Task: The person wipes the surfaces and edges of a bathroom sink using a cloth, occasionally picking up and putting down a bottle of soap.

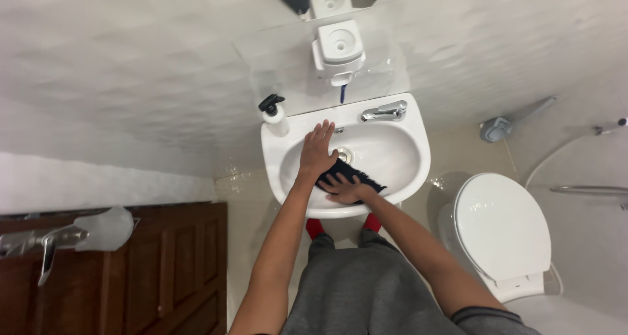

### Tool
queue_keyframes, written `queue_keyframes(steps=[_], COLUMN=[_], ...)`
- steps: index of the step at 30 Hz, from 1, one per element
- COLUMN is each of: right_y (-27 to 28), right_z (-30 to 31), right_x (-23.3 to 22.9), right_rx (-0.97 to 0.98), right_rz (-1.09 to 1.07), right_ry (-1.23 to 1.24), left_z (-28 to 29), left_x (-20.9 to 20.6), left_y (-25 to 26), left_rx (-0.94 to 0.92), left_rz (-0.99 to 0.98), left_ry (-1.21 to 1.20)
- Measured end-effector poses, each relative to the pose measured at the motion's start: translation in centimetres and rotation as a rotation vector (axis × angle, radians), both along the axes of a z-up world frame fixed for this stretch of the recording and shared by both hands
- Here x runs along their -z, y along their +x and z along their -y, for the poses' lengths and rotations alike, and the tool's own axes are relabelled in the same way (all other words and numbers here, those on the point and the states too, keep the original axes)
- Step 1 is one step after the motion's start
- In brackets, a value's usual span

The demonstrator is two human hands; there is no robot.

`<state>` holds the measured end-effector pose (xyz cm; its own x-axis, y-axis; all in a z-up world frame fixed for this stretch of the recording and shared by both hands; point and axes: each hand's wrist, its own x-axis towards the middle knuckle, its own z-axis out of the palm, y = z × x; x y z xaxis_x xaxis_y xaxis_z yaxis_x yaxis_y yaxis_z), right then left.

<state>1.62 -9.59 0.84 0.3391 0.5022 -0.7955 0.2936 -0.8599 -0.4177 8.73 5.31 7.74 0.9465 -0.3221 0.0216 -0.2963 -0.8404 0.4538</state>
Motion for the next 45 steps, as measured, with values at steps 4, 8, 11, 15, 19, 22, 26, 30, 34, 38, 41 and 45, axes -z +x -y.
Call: queue_keyframes(steps=[4,8,11,15,19,22,26,30,34,38,41,45], right_y=[1.0,1.3,0.9,0.4,-1.5,-2.3,-1.8,0.0,1.2,1.4,2.0,4.1], right_z=[4.0,4.5,3.2,2.2,2.0,1.5,0.1,-2.2,-4.1,-5.0,-5.3,-6.1], right_x=[2.1,3.2,3.3,2.4,2.7,3.2,3.1,1.7,-1.0,-2.0,-1.1,-0.9], right_rx=[0.042,0.059,0.134,0.223,0.367,0.429,0.320,0.442,1.309,1.661,1.830,1.842], right_rz=[0.125,0.082,0.108,0.091,0.541,0.566,0.667,0.662,0.262,-0.075,-0.164,-0.180], right_ry=[-0.131,-0.147,-0.152,-0.079,0.248,0.072,0.013,0.108,0.450,0.844,1.037,1.269], left_z=[0.0,-0.4,-0.9,-1.5,-2.3,-2.1,-2.1,-2.2,-1.9,-1.5,-1.5,-1.5], left_x=[-0.4,-0.3,-0.2,-0.4,-0.3,-0.4,-0.4,0.0,0.8,-0.4,-1.3,-1.5], left_y=[-0.7,-0.9,-0.7,-0.5,-0.5,-0.2,-0.4,-0.1,-0.1,-0.4,-0.8,-0.9], left_rx=[-0.015,-0.036,-0.019,0.025,0.062,0.061,0.060,0.040,0.000,-0.048,-0.094,-0.107], left_rz=[-0.023,-0.047,-0.044,-0.067,-0.057,-0.056,-0.089,-0.045,-0.027,-0.050,-0.168,-0.133], left_ry=[0.030,0.029,0.037,0.044,0.026,0.055,0.065,0.017,-0.063,-0.035,-0.062,-0.071])
